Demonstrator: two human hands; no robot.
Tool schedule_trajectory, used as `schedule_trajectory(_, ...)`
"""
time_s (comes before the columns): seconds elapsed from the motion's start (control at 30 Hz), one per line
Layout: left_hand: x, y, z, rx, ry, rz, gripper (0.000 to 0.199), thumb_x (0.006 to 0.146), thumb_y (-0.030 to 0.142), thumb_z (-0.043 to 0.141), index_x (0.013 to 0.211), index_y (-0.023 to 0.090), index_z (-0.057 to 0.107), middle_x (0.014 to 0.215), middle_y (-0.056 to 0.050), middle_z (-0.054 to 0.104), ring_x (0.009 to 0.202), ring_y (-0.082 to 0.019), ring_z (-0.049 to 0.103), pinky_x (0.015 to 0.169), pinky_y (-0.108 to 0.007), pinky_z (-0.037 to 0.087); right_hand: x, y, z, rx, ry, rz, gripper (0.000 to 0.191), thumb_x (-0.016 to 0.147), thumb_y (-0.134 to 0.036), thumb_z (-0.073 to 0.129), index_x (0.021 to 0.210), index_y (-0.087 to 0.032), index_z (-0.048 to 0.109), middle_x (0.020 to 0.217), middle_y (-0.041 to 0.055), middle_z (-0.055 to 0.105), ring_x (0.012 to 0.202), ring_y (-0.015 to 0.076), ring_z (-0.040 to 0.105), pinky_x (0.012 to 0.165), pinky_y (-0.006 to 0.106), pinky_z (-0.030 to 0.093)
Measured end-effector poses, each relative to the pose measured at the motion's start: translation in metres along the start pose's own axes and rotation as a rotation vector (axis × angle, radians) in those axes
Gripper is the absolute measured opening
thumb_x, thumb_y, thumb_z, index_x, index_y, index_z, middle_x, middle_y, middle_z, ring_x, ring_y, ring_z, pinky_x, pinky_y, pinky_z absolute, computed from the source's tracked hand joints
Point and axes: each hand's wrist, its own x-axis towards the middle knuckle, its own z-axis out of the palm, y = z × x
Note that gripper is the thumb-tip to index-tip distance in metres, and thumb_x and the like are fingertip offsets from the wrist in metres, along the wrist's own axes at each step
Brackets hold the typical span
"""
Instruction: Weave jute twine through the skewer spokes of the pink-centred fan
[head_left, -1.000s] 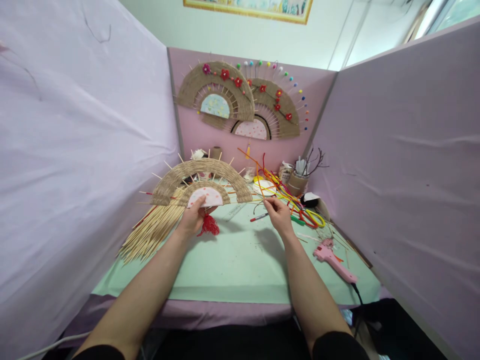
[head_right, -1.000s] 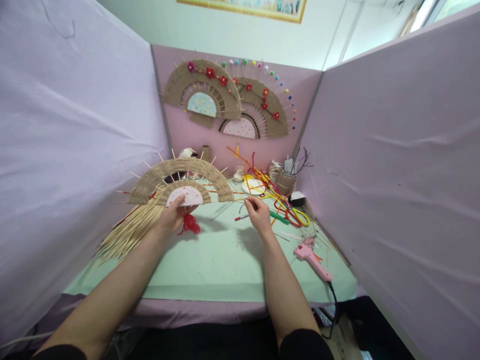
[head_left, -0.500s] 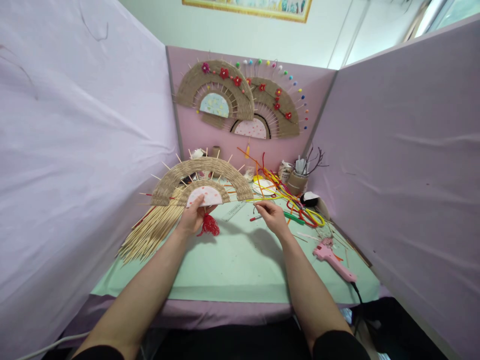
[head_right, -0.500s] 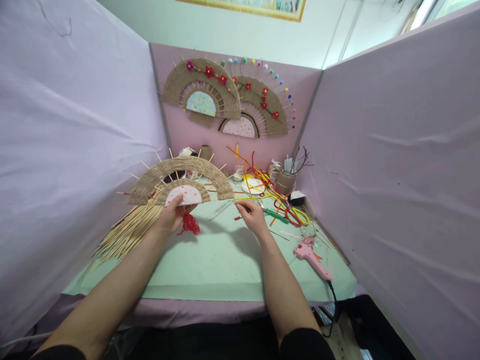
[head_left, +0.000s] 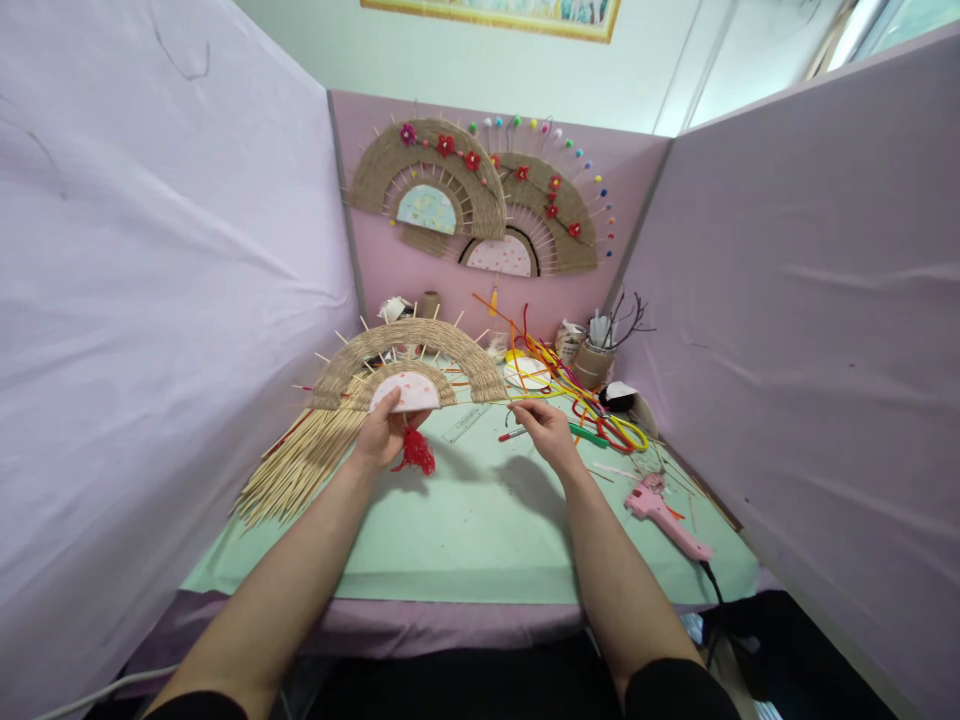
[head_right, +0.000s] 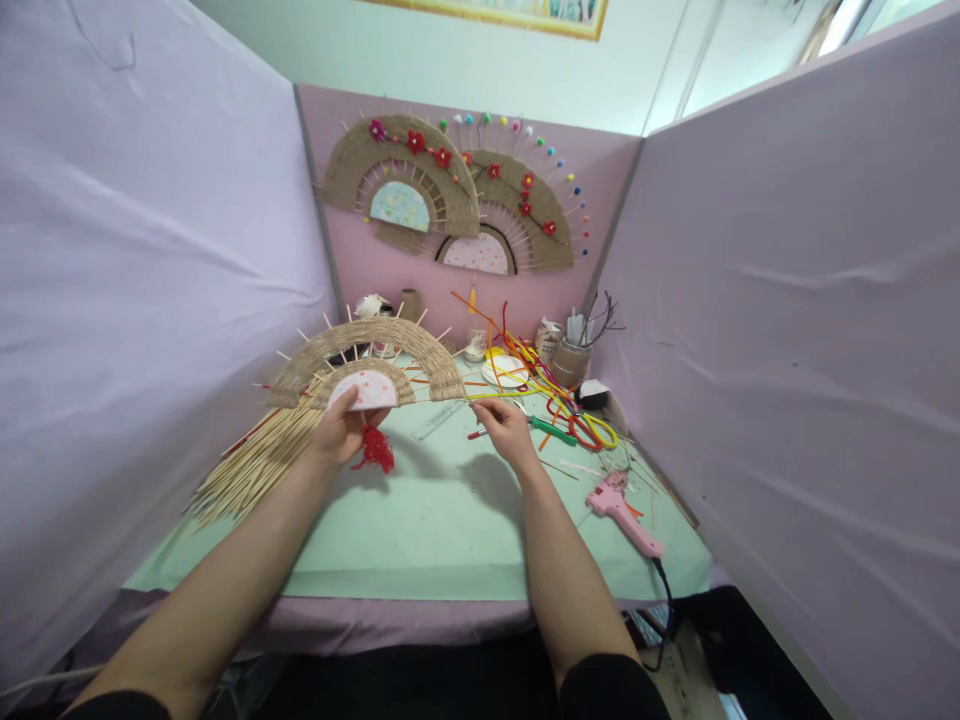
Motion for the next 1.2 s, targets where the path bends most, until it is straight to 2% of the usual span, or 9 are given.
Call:
schedule_trajectory(0.23,-0.002,0.001,0.000,0.037,0.000,-0.036,0.023,0.077,0.020,0.059,0.099,0.016,0.061,0.087,-0.007,0.070,0.079,-0.018,0.067,0.073,-0.033,0.056,-0.002,-0.003,0.002,-0.035,-0.042,0.001,0.024,0.077,-0.040,0.057,0.076,-0.018,0.067,0.065,0.0006,0.060,0.059,0.0137,0.052,0.053,0.028,0.047)
schedule_trajectory(0.5,0.001,0.001,-0.002,0.089,-0.001,-0.065,0.021,0.073,0.016,0.062,0.093,0.015,0.061,0.080,-0.006,0.070,0.071,-0.019,0.067,0.062,-0.031,0.057,0.000,-0.001,-0.011,-0.310,0.189,-0.226,0.026,0.075,-0.037,0.064,0.059,-0.018,0.058,0.056,-0.0013,0.052,0.053,0.0111,0.043,0.055,0.026,0.038)
schedule_trajectory(0.63,0.002,0.003,-0.002,0.142,0.001,-0.078,0.022,0.071,0.015,0.063,0.092,0.014,0.061,0.078,-0.006,0.070,0.068,-0.018,0.067,0.059,-0.028,0.057,0.000,-0.004,-0.014,-0.372,0.224,-0.316,0.026,0.075,-0.037,0.065,0.060,-0.019,0.056,0.057,-0.0002,0.052,0.055,0.0125,0.044,0.056,0.027,0.037)
schedule_trajectory(0.87,0.003,0.014,-0.006,0.229,0.011,-0.164,0.022,0.070,0.013,0.062,0.092,0.014,0.062,0.076,-0.007,0.070,0.064,-0.018,0.066,0.059,-0.031,0.057,0.000,-0.001,-0.012,-0.275,0.068,-0.197,0.021,0.080,-0.039,0.058,0.074,-0.020,0.064,0.071,0.0037,0.063,0.062,0.0152,0.052,0.060,0.028,0.041)
schedule_trajectory(1.03,0.001,0.018,-0.006,0.209,0.010,-0.149,0.025,0.070,0.015,0.062,0.095,0.014,0.062,0.075,-0.006,0.069,0.061,-0.018,0.065,0.056,-0.030,0.056,0.000,0.004,-0.009,-0.158,0.053,-0.107,0.023,0.078,-0.040,0.058,0.071,-0.019,0.064,0.069,0.0030,0.062,0.062,0.0147,0.052,0.059,0.027,0.042)
schedule_trajectory(1.2,-0.002,0.016,-0.005,0.206,-0.020,-0.173,0.023,0.071,0.016,0.061,0.094,0.014,0.062,0.074,-0.006,0.069,0.060,-0.017,0.064,0.055,-0.030,0.056,-0.003,0.002,-0.001,-0.050,-0.058,-0.024,0.025,0.076,-0.040,0.059,0.065,-0.017,0.061,0.061,0.0008,0.056,0.057,0.0130,0.050,0.053,0.025,0.043)
